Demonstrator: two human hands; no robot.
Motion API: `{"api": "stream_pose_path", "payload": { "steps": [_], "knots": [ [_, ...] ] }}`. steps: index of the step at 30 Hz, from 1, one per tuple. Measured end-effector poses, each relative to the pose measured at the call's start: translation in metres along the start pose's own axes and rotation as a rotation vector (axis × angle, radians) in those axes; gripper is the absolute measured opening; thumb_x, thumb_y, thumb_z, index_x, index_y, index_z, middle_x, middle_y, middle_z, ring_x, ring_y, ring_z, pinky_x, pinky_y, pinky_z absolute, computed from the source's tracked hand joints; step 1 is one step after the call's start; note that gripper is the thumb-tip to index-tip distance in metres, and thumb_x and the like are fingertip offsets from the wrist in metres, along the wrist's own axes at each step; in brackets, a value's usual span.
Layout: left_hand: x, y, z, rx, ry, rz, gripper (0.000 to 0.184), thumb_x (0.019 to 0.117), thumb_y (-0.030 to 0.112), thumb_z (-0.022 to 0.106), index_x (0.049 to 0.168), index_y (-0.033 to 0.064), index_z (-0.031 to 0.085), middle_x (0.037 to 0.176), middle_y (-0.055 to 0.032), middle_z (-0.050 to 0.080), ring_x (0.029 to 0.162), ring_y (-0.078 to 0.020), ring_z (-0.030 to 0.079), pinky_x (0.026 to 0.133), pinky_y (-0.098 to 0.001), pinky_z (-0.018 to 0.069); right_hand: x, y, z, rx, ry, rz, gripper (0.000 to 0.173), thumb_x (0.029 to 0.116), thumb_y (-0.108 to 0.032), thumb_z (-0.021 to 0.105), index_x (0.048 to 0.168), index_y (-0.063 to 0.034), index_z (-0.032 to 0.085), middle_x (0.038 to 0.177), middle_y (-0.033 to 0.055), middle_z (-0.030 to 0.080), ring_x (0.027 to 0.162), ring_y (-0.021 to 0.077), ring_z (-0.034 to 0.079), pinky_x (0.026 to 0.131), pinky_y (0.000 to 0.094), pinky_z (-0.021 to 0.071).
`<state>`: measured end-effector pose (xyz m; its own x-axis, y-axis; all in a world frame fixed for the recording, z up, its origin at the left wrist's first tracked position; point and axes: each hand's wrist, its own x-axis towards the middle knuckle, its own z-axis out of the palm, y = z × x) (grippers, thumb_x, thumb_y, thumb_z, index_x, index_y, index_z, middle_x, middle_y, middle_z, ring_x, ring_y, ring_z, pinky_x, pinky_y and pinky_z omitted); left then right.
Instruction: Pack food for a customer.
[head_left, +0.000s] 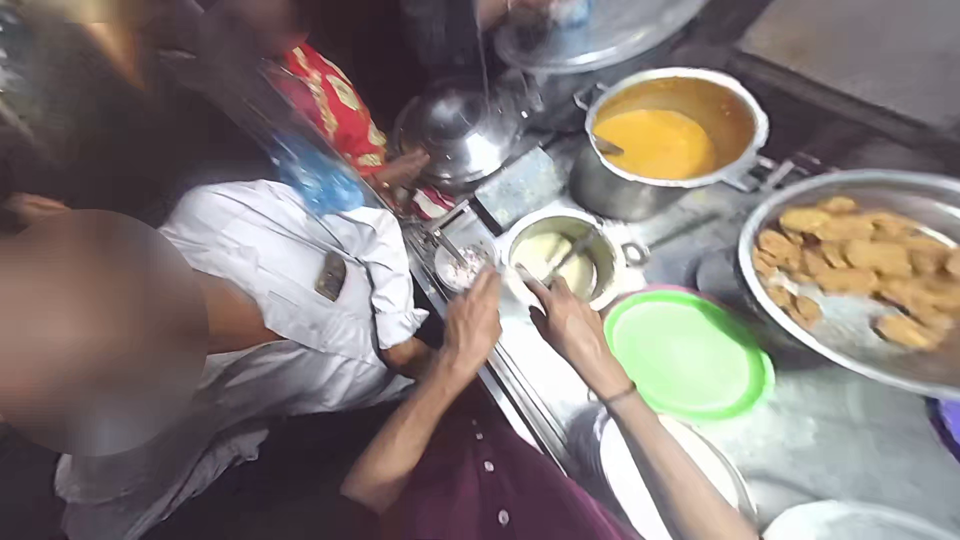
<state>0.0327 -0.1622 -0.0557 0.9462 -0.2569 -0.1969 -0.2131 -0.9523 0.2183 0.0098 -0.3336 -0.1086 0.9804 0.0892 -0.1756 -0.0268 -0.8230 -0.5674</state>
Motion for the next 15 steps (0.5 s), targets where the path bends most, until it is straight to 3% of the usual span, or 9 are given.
{"api": "stream_pose_path", "payload": {
  "steps": [2,3,4,6,7,9,10,13,15],
  "knots": [
    [0.006,-0.008,-0.005,-0.024,-0.011,-0.036,0.055,0.0902,0.007,0.064,0.144,0.0162,0.057,0.151,-0.0051,0.055,0.094,-0.032,0.073,0.076,-0.0552,0.0602,0.007,0.034,-0.009,0.295,0.039,-0.175,0.042,0.095,-0.031,0.071,0.136,-0.0268,0.068,0.119,0.0095,0.066,0.095,0.0218,0.068,0.081,0.0455,0.059],
    [0.011,-0.016,-0.007,-0.048,0.043,-0.052,0.056,0.0892,0.007,0.067,0.144,0.0141,0.058,0.151,-0.0077,0.055,0.095,-0.0347,0.073,0.075,-0.0586,0.0598,0.012,0.051,-0.015,0.433,0.102,-0.238,0.034,0.0957,-0.028,0.072,0.129,-0.0226,0.072,0.126,0.0043,0.067,0.109,0.017,0.067,0.094,0.0413,0.0583],
    [0.017,-0.024,-0.009,-0.077,0.107,-0.076,0.056,0.0883,0.007,0.069,0.143,0.0127,0.058,0.151,-0.0092,0.054,0.098,-0.0363,0.072,0.077,-0.0609,0.0594,0.02,0.068,-0.022,0.473,0.191,-0.26,0.026,0.0975,-0.021,0.068,0.122,-0.0157,0.074,0.131,0.0054,0.067,0.117,0.0186,0.066,0.099,0.0418,0.0576],
    [0.024,-0.04,-0.012,-0.107,0.219,-0.102,0.057,0.0868,0.006,0.069,0.143,0.0106,0.058,0.151,-0.0106,0.053,0.103,-0.037,0.07,0.079,-0.0617,0.0581,0.039,0.099,-0.03,0.283,0.31,-0.178,0.022,0.0985,-0.009,0.061,0.116,-0.0092,0.075,0.13,0.0138,0.065,0.122,0.0328,0.059,0.103,0.0542,0.0476],
    [0.027,-0.044,-0.011,-0.113,0.253,-0.103,0.057,0.087,0.005,0.067,0.143,0.011,0.058,0.152,-0.0098,0.053,0.104,-0.0363,0.07,0.079,-0.0609,0.0581,0.053,0.114,-0.028,0.135,0.293,-0.141,0.025,0.097,-0.005,0.06,0.115,-0.0113,0.075,0.126,0.0161,0.066,0.121,0.0392,0.057,0.1,0.0597,0.0448],
    [0.035,-0.044,-0.009,-0.109,0.248,-0.067,0.053,0.0891,0.005,0.064,0.142,0.0112,0.059,0.152,-0.0089,0.053,0.104,-0.0356,0.07,0.078,-0.0605,0.0581,0.092,0.138,-0.012,-0.149,0.147,-0.131,0.038,0.0903,0.001,0.06,0.12,-0.0162,0.076,0.123,0.0207,0.067,0.119,0.0465,0.058,0.098,0.0655,0.0467],
    [0.037,-0.04,-0.008,-0.106,0.197,-0.03,0.051,0.09,0.004,0.063,0.14,0.0107,0.06,0.15,-0.0094,0.055,0.102,-0.0367,0.07,0.076,-0.0619,0.0575,0.108,0.147,0.001,-0.269,0.05,-0.164,0.043,0.0869,0.005,0.062,0.123,-0.0138,0.074,0.127,0.0262,0.064,0.122,0.0505,0.056,0.1,0.0684,0.0448],
    [0.054,-0.02,-0.007,-0.048,0.022,0.102,0.042,0.0921,0.006,0.064,0.134,0.0076,0.062,0.14,-0.0149,0.06,0.097,-0.0423,0.069,0.074,-0.0644,0.0561,0.146,0.178,0.032,-0.679,-0.131,-0.356,0.028,0.0972,0.004,0.054,0.122,0.0009,0.068,0.143,0.0284,0.056,0.141,0.0457,0.046,0.113,0.0635,0.0361],
    [0.083,-0.011,-0.001,0.027,-0.017,0.116,0.039,0.0939,0.006,0.062,0.133,0.0037,0.061,0.139,-0.0186,0.059,0.098,-0.0428,0.069,0.075,-0.0629,0.0568,0.165,0.195,0.035,-0.816,-0.194,-0.46,0.027,0.0975,0.009,0.05,0.116,0.0067,0.07,0.146,0.0265,0.055,0.147,0.0432,0.039,0.119,0.0617,0.0292]
  ]
}}
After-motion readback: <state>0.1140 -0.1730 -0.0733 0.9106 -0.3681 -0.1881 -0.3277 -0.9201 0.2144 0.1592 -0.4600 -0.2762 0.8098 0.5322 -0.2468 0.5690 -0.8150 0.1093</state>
